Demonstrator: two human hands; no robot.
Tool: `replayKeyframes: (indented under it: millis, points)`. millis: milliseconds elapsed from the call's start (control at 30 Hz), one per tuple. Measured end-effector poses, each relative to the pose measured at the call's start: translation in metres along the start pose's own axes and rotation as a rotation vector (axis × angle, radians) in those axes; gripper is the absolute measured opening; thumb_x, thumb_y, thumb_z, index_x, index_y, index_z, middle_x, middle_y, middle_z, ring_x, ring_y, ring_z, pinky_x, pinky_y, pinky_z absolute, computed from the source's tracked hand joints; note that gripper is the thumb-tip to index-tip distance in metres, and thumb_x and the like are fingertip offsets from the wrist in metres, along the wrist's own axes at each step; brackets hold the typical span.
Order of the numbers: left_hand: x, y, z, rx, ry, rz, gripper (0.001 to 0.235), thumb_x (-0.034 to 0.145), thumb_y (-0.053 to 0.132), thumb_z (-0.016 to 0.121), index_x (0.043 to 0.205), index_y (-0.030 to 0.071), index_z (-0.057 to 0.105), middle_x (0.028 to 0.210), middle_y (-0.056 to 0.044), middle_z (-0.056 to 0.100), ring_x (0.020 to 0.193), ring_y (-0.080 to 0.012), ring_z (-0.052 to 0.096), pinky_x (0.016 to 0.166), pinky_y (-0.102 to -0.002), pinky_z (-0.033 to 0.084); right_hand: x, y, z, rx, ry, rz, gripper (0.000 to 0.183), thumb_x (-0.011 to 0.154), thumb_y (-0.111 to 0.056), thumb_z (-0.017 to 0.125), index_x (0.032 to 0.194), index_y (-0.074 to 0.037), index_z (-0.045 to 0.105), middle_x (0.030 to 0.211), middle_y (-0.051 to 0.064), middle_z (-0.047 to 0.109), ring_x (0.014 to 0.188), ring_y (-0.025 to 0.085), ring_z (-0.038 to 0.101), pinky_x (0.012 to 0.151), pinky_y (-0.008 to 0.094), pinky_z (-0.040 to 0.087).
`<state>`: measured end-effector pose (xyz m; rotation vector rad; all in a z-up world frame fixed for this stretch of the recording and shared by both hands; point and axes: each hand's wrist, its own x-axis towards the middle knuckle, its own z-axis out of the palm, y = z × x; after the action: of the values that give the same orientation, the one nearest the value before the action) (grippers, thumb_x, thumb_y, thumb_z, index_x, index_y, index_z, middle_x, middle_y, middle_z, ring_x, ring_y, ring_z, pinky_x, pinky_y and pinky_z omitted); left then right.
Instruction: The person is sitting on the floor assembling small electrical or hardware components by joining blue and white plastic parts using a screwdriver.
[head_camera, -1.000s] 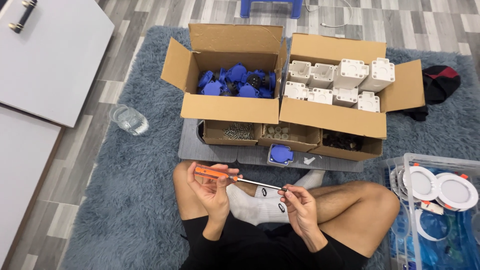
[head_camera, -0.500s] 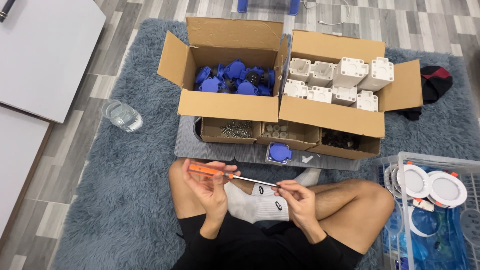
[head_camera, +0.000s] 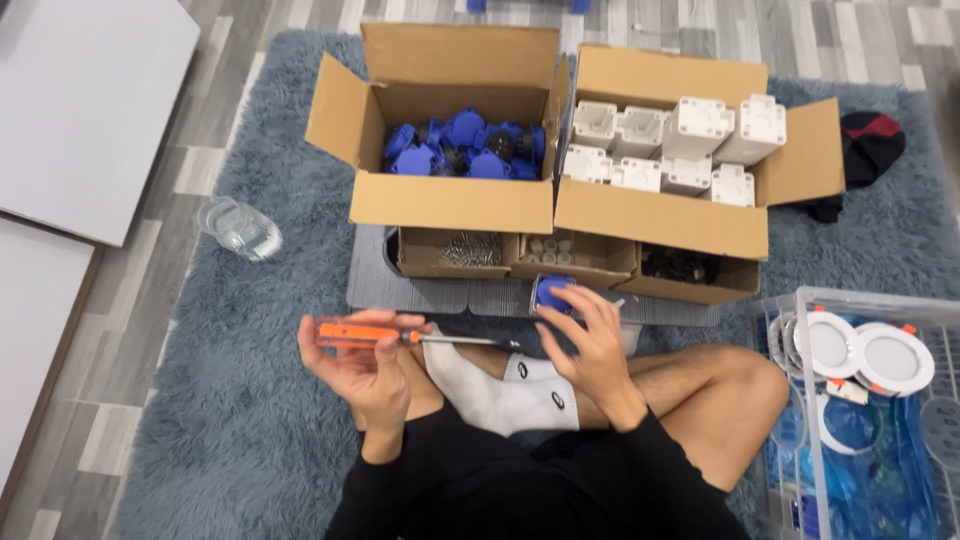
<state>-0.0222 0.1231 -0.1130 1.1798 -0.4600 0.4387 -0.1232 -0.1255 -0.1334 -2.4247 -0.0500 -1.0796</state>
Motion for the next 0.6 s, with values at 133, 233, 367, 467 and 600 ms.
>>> replayKeyframes:
  millis: [133,233,367,467,600]
  points:
    - [0.013,0.005,0.01,0.075,-0.101,0.023,0.089,0.106,0.008,0.069,0.17,0.015,0.008,0.111,-0.027,0.069,0.089,-0.0407,0.082,0.068,-0.039,0.073,-0.01,0.01,0.022,-0.089,-0.019,-0.064,0.019,0.094,-0.021,0.087,0.112,-0.017,0.083,0.134,0.008,0.076,0.128,0.033,0.068,0.106,0.046,0.047]
    - [0.023,-0.003,0.017,0.009,-0.161,0.076,0.096,0.102,0.0,0.073,0.171,0.017,0.009,0.107,-0.033,0.069,0.086,-0.0527,0.081,0.067,-0.05,0.072,-0.014,0.017,0.032,-0.09,0.028,-0.048,0.016,0.092,-0.013,0.089,0.107,-0.016,0.085,0.132,0.008,0.078,0.126,0.033,0.07,0.107,0.046,0.049]
    - [0.04,-0.009,0.031,-0.032,-0.3,0.157,0.092,0.102,-0.006,0.073,0.17,0.013,0.013,0.112,-0.035,0.069,0.089,-0.0534,0.081,0.071,-0.051,0.072,-0.026,0.028,0.041,0.01,0.134,-0.029,0.01,0.089,-0.013,0.093,0.091,-0.015,0.084,0.124,0.007,0.082,0.121,0.034,0.075,0.105,0.049,0.051]
    - [0.049,-0.019,0.046,-0.087,-0.36,0.202,0.09,0.101,-0.009,0.072,0.168,0.012,0.017,0.115,-0.036,0.07,0.092,-0.0523,0.081,0.074,-0.054,0.072,-0.035,0.039,0.047,0.064,0.183,-0.046,0.011,0.088,-0.012,0.093,0.089,-0.014,0.083,0.121,0.008,0.083,0.119,0.036,0.076,0.104,0.051,0.052]
    - [0.06,-0.031,0.074,-0.167,-0.43,0.235,0.092,0.097,-0.013,0.078,0.167,0.009,0.022,0.114,-0.037,0.071,0.092,-0.049,0.082,0.074,-0.056,0.072,-0.043,0.05,0.055,0.125,0.236,-0.066,0.01,0.088,-0.012,0.092,0.087,-0.014,0.082,0.119,0.01,0.083,0.118,0.039,0.076,0.104,0.053,0.052]
